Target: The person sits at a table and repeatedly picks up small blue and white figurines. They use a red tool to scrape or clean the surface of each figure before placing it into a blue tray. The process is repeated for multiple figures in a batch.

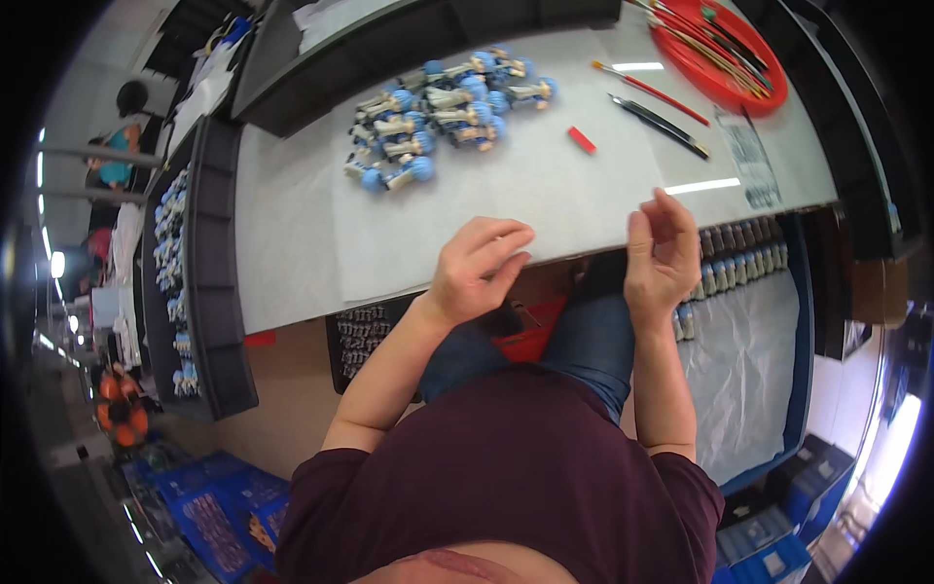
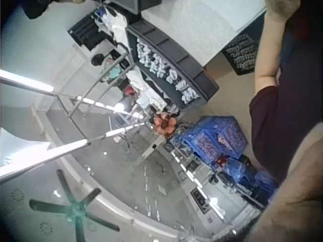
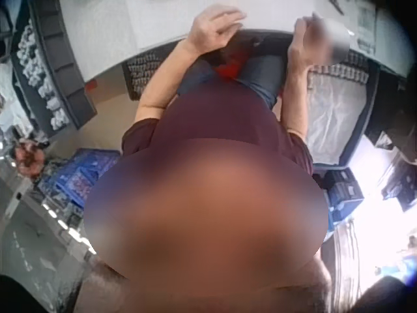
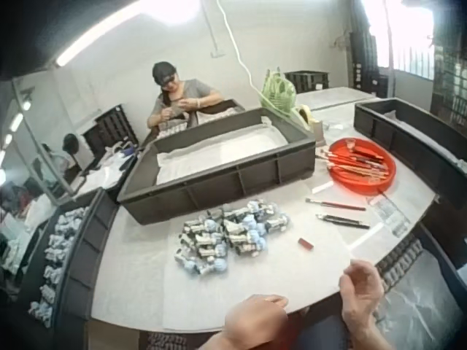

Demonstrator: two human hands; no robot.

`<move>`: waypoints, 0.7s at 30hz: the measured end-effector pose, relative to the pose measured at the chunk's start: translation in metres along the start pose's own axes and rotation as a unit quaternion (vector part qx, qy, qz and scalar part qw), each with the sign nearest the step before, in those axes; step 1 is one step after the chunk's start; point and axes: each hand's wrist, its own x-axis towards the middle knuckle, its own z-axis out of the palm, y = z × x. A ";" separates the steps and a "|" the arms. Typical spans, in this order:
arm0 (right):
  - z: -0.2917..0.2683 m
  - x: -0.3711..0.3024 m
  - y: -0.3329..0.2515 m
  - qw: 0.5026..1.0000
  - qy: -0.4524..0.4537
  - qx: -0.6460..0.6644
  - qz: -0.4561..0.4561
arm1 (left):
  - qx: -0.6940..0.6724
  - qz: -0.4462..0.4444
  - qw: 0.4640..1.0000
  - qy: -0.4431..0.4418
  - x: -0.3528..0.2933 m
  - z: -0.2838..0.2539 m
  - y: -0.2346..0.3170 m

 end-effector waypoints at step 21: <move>0.135 -0.021 0.014 0.950 -0.280 0.045 0.132 | 0.321 -0.086 0.942 0.052 -0.008 -0.088 -0.049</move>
